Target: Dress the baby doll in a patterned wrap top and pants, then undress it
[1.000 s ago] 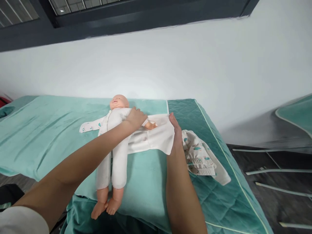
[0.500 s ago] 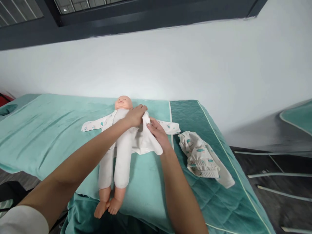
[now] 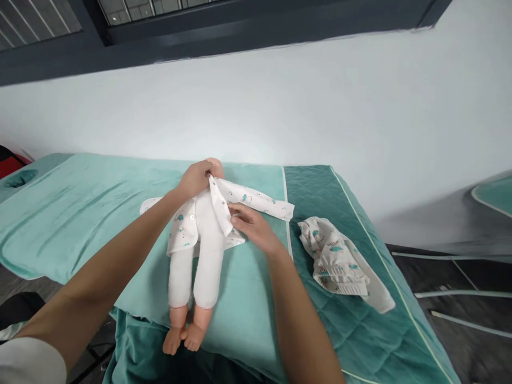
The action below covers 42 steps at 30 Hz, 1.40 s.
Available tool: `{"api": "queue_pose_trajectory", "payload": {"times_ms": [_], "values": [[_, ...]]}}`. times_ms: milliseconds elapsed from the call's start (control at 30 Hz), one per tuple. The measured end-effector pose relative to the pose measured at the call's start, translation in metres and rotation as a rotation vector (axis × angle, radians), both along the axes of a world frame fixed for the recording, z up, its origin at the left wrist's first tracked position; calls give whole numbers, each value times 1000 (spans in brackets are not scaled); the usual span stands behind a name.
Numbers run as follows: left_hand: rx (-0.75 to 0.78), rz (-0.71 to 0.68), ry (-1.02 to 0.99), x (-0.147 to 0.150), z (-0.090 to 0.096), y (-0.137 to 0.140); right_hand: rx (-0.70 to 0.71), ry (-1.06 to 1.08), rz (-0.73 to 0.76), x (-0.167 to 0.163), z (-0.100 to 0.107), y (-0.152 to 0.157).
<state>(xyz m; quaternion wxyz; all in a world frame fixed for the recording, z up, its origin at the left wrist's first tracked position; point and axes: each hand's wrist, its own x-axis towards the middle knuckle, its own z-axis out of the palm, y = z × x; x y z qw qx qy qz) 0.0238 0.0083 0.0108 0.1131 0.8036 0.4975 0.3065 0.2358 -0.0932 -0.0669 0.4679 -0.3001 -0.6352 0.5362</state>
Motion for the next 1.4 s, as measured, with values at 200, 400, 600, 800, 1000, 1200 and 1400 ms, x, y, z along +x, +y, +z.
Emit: {"api": "queue_pose_trajectory", "payload": {"times_ms": [200, 400, 600, 800, 1000, 1200, 1400], "values": [[-2, 61, -48, -11, -16, -4, 34, -80, 324, 11, 3, -3], [-42, 146, -163, -21, -19, -23, -84, -61, 293, 11, 10, -11], [-10, 259, -286, -56, -55, -83, -81, -150, 118, 8, 8, -9], [-96, 326, -234, -101, -105, -172, -44, -93, -10, -6, -6, -10], [-166, 293, -71, -109, -113, -220, -25, -141, -148, -7, -35, -40], [-135, 306, 68, -93, -109, -209, 130, -451, -462, -12, -48, -70], [-24, 272, -97, -89, -120, -199, 178, -536, -614, -18, -55, -72]]}}
